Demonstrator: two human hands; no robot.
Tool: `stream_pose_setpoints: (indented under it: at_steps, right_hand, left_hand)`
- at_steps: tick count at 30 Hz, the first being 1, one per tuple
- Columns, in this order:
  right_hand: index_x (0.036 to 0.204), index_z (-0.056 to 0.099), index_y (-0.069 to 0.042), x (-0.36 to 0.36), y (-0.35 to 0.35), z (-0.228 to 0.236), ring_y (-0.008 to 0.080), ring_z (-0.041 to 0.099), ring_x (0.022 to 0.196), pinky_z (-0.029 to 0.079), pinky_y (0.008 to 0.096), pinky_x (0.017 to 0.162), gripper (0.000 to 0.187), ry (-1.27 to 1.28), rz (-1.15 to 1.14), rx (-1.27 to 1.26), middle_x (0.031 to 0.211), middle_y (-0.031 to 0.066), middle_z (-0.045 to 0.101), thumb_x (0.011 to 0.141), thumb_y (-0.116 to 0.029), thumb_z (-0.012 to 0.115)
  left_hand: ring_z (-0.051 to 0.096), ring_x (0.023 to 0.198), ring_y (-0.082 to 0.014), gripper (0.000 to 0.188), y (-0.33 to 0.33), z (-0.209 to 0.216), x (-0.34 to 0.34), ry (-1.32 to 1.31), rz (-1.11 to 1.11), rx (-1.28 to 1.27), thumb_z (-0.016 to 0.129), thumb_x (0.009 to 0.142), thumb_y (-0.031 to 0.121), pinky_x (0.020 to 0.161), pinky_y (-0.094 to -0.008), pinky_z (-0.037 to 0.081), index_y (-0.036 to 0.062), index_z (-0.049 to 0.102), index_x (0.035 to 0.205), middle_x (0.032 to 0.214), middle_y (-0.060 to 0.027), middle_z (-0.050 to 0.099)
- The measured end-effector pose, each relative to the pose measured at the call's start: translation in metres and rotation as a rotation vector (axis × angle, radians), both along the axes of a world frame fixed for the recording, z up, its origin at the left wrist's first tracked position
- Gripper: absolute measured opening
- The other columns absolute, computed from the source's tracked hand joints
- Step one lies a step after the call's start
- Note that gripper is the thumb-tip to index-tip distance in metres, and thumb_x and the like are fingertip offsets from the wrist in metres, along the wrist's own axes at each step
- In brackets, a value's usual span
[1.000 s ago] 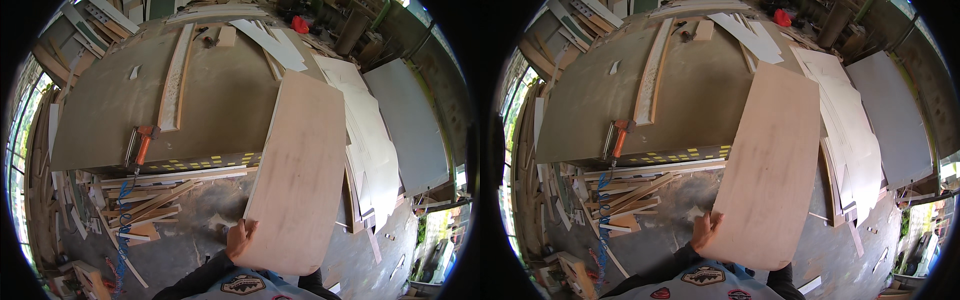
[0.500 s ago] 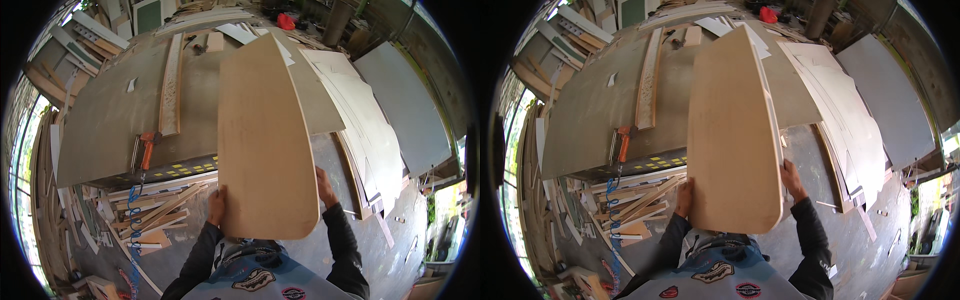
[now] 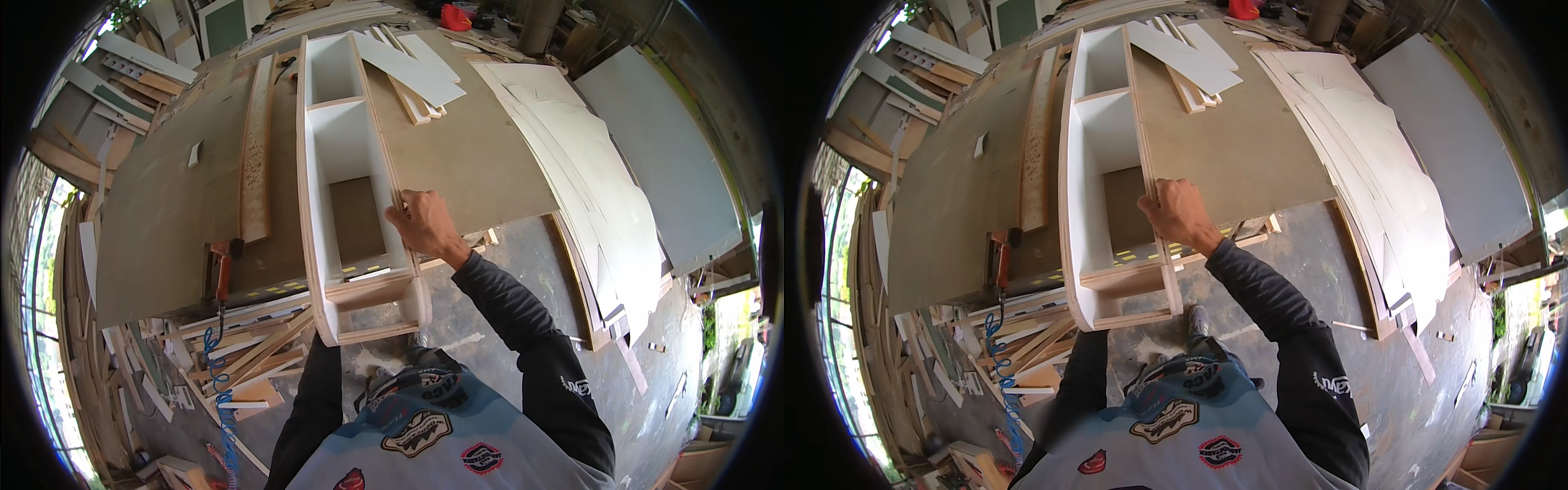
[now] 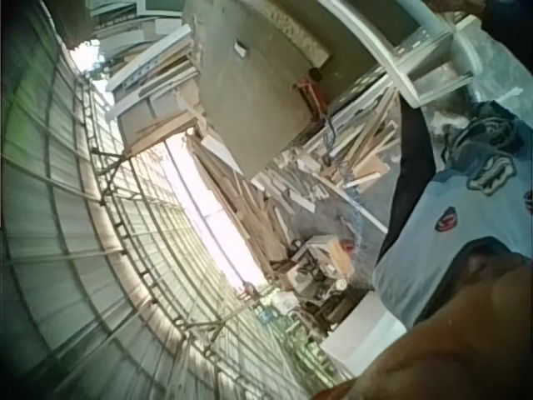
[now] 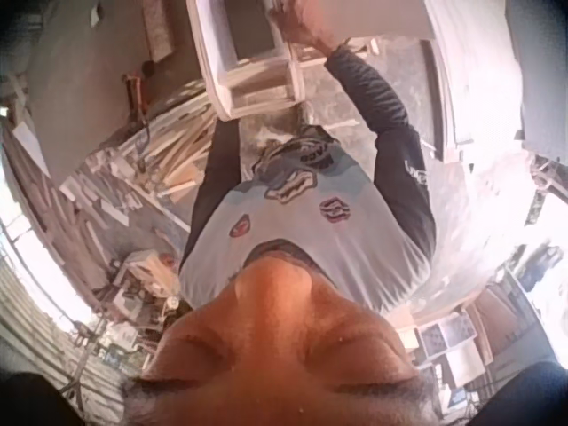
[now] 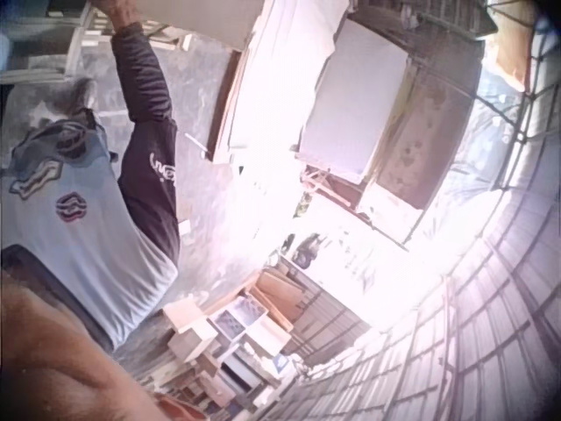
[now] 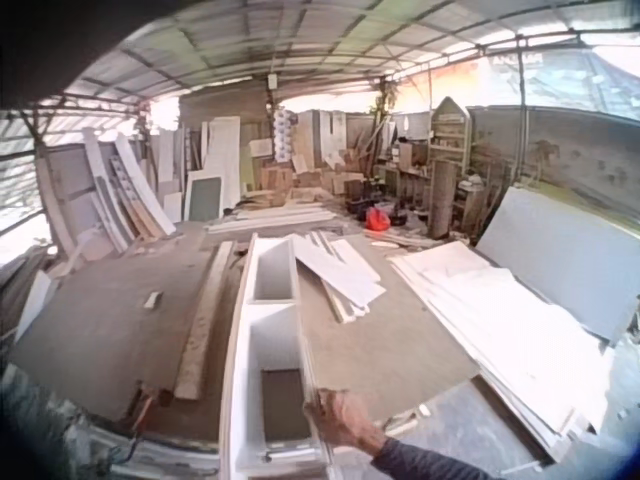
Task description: The person assembles a wooden shelf by aligning wooden panels and securing them using a pneumatic nail gun.
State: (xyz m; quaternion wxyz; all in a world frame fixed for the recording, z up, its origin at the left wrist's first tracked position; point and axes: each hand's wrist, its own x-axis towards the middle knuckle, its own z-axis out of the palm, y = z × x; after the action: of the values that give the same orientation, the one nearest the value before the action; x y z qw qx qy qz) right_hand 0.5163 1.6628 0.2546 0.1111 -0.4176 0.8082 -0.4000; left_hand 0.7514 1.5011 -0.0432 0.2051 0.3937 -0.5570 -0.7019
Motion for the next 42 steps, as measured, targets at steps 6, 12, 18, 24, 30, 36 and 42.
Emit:
stream_pose_setpoints:
  at_steps: [6,12,18,24,30,36,42]
  right_hand:
    - [0.066,0.061,0.005,-0.009,-0.038,-0.003,0.0451,0.062,0.061,0.051,0.0501,0.060,0.038,0.106,0.005,0.001,0.063,0.0268,0.061,0.084,-0.028,0.068]
    - [0.062,0.059,0.004,-0.038,-0.064,-0.009,0.0418,0.062,0.058,0.051,0.0467,0.059,0.037,0.189,-0.035,-0.015,0.059,0.0244,0.059,0.082,-0.027,0.065]
    - [0.072,0.066,0.006,-0.060,-0.095,0.006,0.0444,0.066,0.071,0.054,0.0495,0.066,0.040,0.148,-0.010,0.027,0.074,0.0281,0.065,0.083,-0.032,0.070]
    - [0.072,0.066,0.008,-0.088,-0.117,-0.008,0.0456,0.066,0.073,0.054,0.0488,0.071,0.043,0.205,-0.077,-0.014,0.076,0.0293,0.066,0.082,-0.034,0.068]
    - [0.077,0.068,0.008,-0.098,-0.137,-0.001,0.0449,0.067,0.079,0.054,0.0486,0.074,0.041,0.182,-0.018,-0.022,0.084,0.0299,0.067,0.080,-0.033,0.074]
    - [0.081,0.069,0.007,-0.107,-0.140,0.001,0.0447,0.068,0.082,0.054,0.0484,0.075,0.042,0.226,-0.059,0.001,0.087,0.0292,0.068,0.080,-0.034,0.074]
    - [0.081,0.069,0.007,-0.113,-0.148,0.003,0.0444,0.068,0.081,0.054,0.0484,0.074,0.040,0.217,-0.072,0.000,0.087,0.0288,0.068,0.081,-0.033,0.073]
  left_hand:
    - [0.062,0.079,-0.0197,0.058,-0.001,-0.024,0.011,-0.020,0.085,-0.146,0.041,0.103,0.049,0.071,-0.0377,0.049,-0.0026,0.067,0.104,0.094,-0.0120,0.069]
    - [0.062,0.088,-0.0196,0.055,-0.013,-0.041,-0.006,-0.081,0.106,-0.400,0.043,0.103,0.048,0.077,-0.0377,0.049,-0.0012,0.065,0.110,0.102,-0.0116,0.068]
    - [0.062,0.098,-0.0195,0.052,-0.036,-0.054,-0.002,-0.276,0.028,-0.938,0.046,0.102,0.047,0.084,-0.0378,0.049,0.0001,0.063,0.116,0.110,-0.0113,0.067]
    - [0.047,0.126,-0.0324,0.076,0.044,0.020,-0.002,0.123,0.326,-0.192,0.070,0.087,0.042,0.103,-0.0458,0.039,0.0004,0.040,0.142,0.142,-0.0155,0.046]
    - [0.041,0.124,-0.0369,0.120,0.075,0.090,-0.056,-0.294,0.166,-0.899,0.094,0.061,0.039,0.106,-0.0480,0.031,-0.0058,0.020,0.143,0.136,-0.0231,0.038]
    - [0.040,0.123,-0.0383,0.136,0.076,0.071,-0.095,-0.322,0.363,-0.785,0.098,0.051,0.044,0.104,-0.0485,0.032,-0.0059,0.009,0.141,0.132,-0.0262,0.038]
    - [0.041,0.124,-0.0403,0.135,0.065,0.060,-0.104,-0.243,0.379,-0.707,0.099,0.048,0.044,0.105,-0.0471,0.035,-0.0046,0.012,0.140,0.136,-0.0272,0.038]
